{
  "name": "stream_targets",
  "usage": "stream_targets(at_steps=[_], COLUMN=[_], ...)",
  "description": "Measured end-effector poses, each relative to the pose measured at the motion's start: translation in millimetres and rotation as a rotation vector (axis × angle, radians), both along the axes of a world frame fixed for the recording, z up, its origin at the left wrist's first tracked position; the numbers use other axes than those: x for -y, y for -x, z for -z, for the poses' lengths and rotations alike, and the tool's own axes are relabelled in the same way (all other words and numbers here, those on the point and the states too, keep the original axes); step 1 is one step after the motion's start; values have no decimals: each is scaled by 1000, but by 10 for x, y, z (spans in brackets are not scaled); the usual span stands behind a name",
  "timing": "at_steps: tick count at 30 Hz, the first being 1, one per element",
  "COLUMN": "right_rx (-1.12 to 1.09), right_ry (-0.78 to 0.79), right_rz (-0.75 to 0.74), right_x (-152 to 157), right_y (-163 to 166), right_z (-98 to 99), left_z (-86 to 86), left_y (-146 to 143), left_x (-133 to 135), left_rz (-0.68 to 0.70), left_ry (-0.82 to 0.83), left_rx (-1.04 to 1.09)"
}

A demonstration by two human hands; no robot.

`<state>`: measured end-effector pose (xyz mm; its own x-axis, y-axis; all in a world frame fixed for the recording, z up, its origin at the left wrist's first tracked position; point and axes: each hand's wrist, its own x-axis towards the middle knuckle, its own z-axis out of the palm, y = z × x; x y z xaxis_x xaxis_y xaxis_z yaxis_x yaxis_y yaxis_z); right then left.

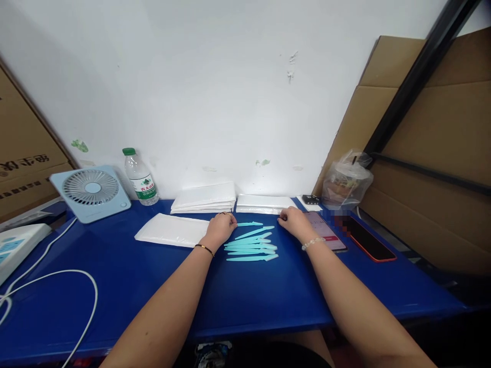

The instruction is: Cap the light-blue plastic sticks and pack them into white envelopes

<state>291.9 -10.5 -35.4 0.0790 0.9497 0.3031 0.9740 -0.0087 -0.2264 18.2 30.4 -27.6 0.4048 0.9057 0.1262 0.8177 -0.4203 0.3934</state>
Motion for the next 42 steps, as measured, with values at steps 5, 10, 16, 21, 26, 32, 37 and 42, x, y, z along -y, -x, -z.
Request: stream_targets(at_steps=[5, 10, 16, 21, 26, 32, 37, 42], right_rx=[10, -113, -416, -467, -490, -431, -189, -5], right_ry=[1, 3, 43, 76, 97, 169, 309, 283], right_rz=[15, -112, -342, -405, -447, -474, -555, -571], right_x=[-1, 22, -4, -12, -9, 67, 366, 768], right_y=[24, 93, 85, 114, 232, 298, 398, 648], right_z=[-17, -21, 93, 111, 102, 2, -237, -337], left_z=[13, -6, 2, -4, -11, -17, -111, -223], left_y=[2, 2, 5, 13, -20, -55, -14, -80], left_x=[-8, 5, -5, -4, 13, 59, 244, 616], left_rz=[1, -3, 1, 4, 29, 85, 322, 386], left_ry=[-17, -9, -13, -16, -13, 3, 35, -8], left_rx=[-18, -34, -32, -22, -2, -13, -111, -278])
